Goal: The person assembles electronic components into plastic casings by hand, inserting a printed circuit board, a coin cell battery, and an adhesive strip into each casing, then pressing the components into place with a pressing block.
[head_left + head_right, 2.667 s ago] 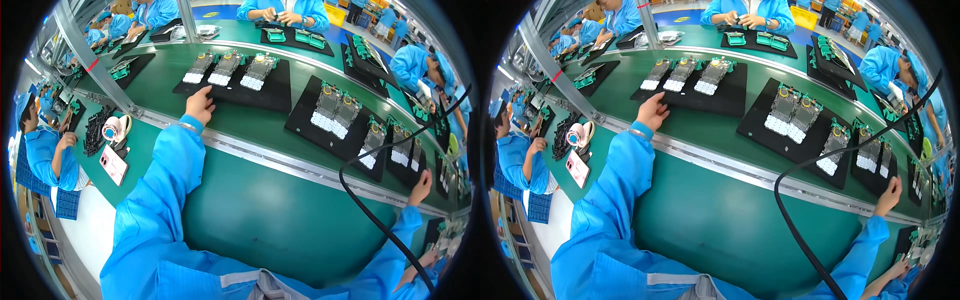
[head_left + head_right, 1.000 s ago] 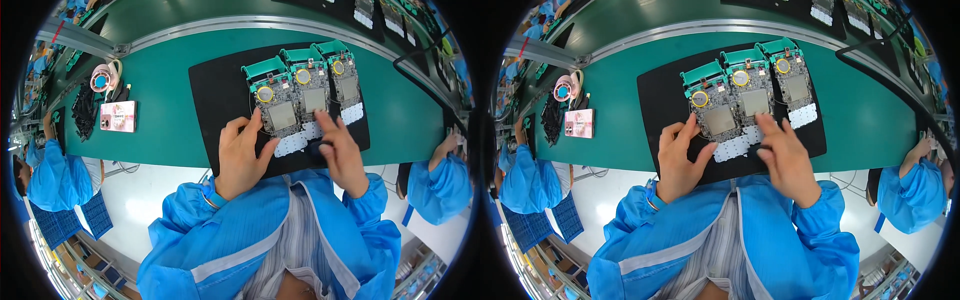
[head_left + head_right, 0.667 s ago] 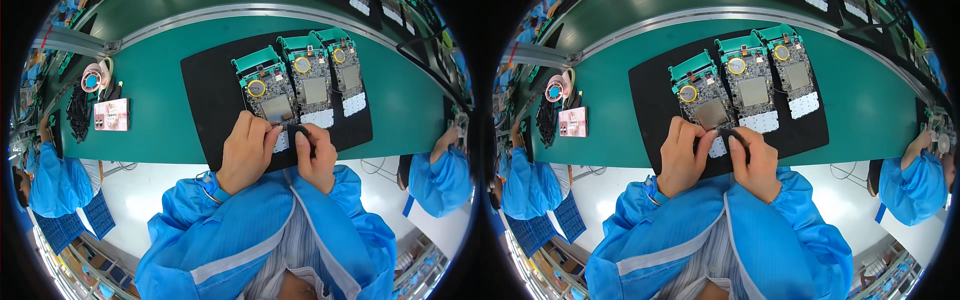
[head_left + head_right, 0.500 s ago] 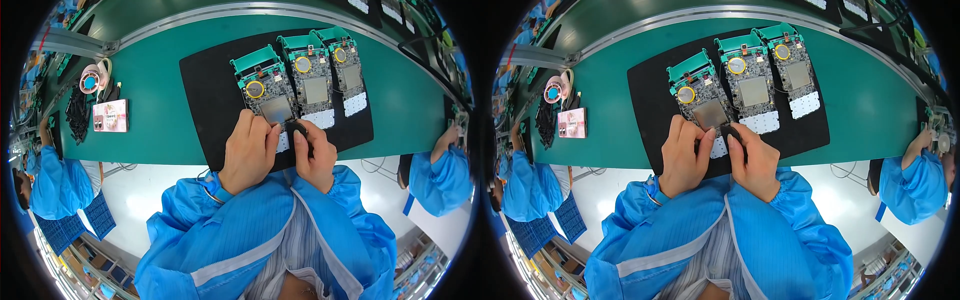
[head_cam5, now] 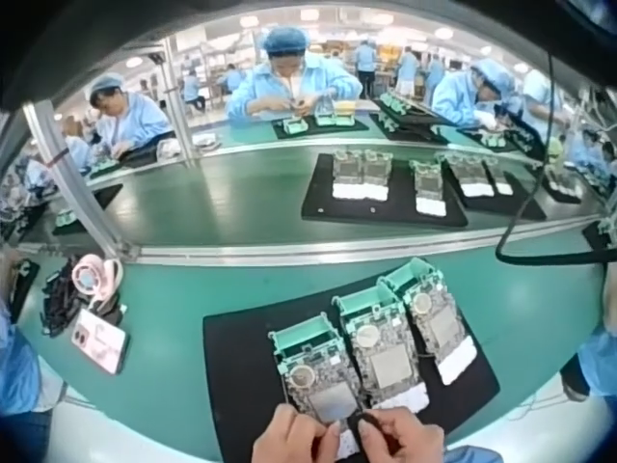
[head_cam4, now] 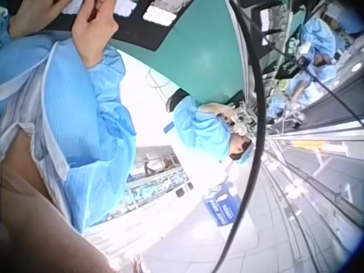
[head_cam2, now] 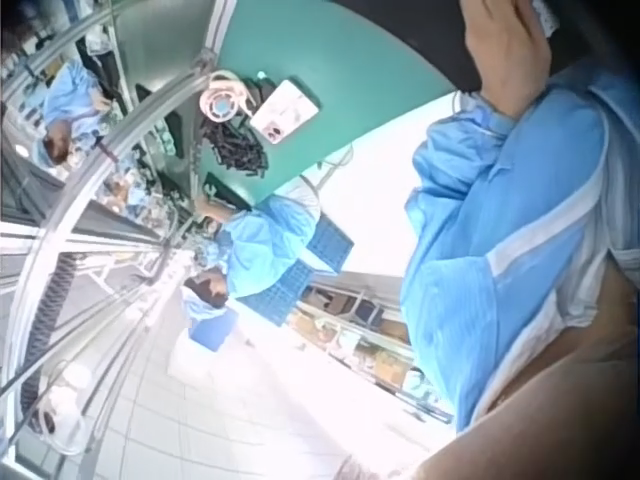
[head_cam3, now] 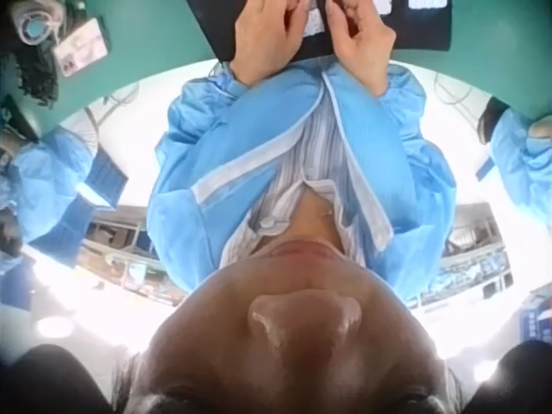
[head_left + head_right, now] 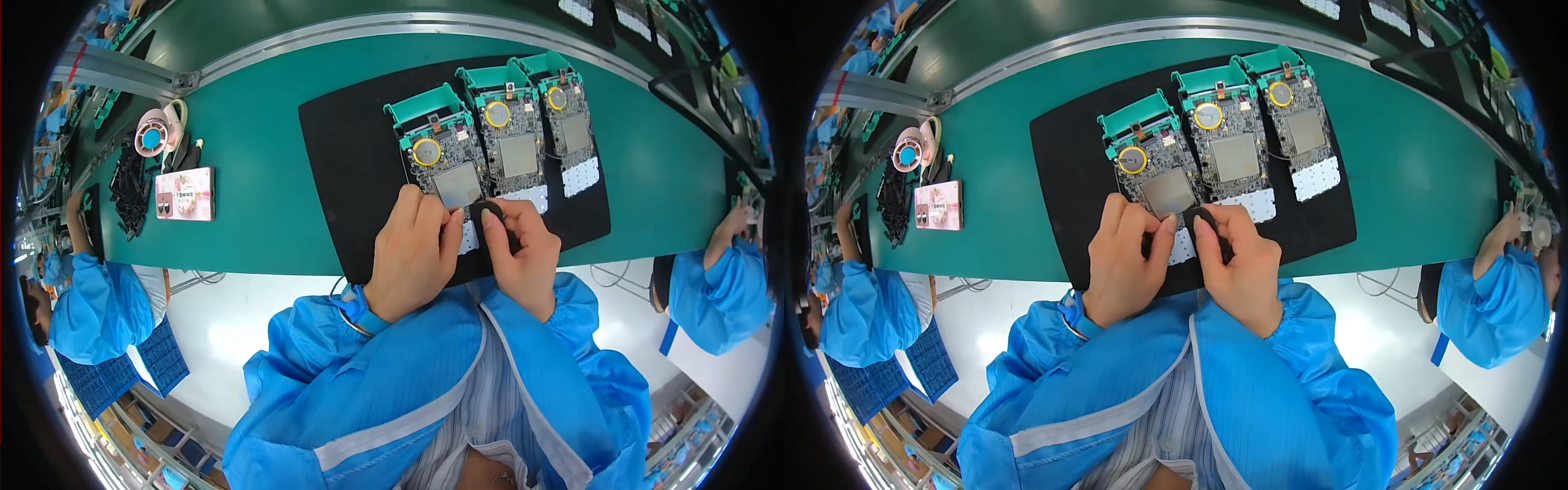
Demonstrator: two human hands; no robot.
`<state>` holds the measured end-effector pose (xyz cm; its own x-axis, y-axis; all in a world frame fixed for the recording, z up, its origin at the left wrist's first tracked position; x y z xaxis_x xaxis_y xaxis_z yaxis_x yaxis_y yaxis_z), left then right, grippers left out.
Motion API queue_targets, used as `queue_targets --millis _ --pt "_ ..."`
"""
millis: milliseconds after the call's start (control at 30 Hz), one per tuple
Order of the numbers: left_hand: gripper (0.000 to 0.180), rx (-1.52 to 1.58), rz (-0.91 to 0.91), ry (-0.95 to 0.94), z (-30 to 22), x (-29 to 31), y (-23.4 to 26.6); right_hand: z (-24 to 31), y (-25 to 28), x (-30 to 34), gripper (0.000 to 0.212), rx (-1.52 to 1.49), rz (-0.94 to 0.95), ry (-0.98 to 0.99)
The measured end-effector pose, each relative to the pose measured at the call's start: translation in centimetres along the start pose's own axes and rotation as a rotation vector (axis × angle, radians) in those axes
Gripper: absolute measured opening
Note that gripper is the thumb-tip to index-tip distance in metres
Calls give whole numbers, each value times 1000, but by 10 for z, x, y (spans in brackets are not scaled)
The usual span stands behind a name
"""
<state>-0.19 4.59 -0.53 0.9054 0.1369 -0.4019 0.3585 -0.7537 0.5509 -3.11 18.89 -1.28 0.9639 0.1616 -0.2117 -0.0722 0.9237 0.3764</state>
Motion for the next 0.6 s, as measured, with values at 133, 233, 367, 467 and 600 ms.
queue_targets --millis 133,233,367,467,600 --pt "13 -28 -14 -53 0 5 7 6 3 4 17 87 64 40" --pt "22 96 -18 123 -1 12 18 17 7 9 30 217 -32 349" --pt "38 762 72 267 8 22 17 35 22 19 36 535 145 390" --pt "38 912 302 158 -16 18 26 58 18 14 69 587 191 461" --pt "43 -31 -77 -405 -36 -5 73 60 24 13 33 507 198 431"
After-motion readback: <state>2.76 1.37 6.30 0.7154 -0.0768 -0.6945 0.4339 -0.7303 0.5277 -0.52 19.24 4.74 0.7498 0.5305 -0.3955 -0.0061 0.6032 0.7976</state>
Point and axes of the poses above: each hand's wrist, its own x-axis away from the middle knuckle, its own y-axis out of the back of the hand, z = x × y, the point moved 5 cm from there along -x, towards the middle knuckle
